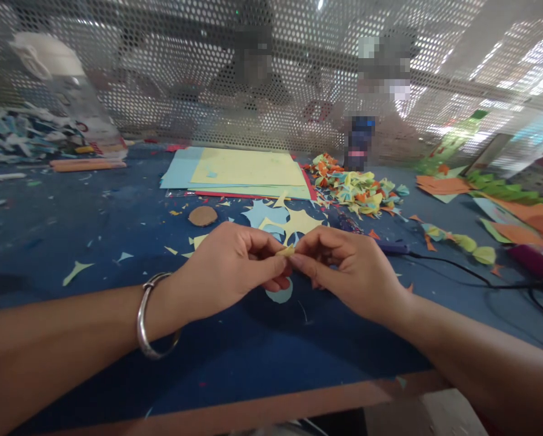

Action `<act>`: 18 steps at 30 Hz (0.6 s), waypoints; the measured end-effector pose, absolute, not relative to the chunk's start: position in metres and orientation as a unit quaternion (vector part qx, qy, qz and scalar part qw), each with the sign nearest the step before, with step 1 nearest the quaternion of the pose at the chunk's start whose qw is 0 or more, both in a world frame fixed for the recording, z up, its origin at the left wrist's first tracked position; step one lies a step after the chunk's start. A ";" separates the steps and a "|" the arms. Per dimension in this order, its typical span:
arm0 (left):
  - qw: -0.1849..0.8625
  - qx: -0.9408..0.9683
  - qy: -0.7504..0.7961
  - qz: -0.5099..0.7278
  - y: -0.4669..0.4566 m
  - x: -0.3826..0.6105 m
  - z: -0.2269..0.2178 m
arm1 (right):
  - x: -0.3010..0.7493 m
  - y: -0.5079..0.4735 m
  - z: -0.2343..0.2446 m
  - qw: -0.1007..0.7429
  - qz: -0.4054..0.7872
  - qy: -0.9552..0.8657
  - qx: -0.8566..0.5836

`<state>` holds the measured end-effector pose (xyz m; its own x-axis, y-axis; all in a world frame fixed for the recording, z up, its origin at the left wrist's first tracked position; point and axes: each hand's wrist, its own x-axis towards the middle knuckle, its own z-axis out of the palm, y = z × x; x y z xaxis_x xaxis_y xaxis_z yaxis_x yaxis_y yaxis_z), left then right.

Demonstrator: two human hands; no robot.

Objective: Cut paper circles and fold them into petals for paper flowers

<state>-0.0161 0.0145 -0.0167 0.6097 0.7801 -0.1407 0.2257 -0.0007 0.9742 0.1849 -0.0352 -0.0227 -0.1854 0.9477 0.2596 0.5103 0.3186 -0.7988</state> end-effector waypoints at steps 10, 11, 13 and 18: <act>0.621 0.656 0.370 0.216 0.017 -0.015 -0.018 | 0.184 -0.035 -0.021 0.396 0.292 -0.706 -0.510; 0.618 0.659 0.371 0.214 0.017 -0.016 -0.018 | 0.184 -0.035 -0.021 0.394 0.293 -0.707 -0.509; 0.613 0.665 0.371 0.211 0.017 -0.016 -0.018 | 0.185 -0.036 -0.022 0.391 0.292 -0.709 -0.508; 0.616 0.662 0.370 0.213 0.017 -0.017 -0.019 | 0.186 -0.036 -0.023 0.389 0.266 -0.724 -0.504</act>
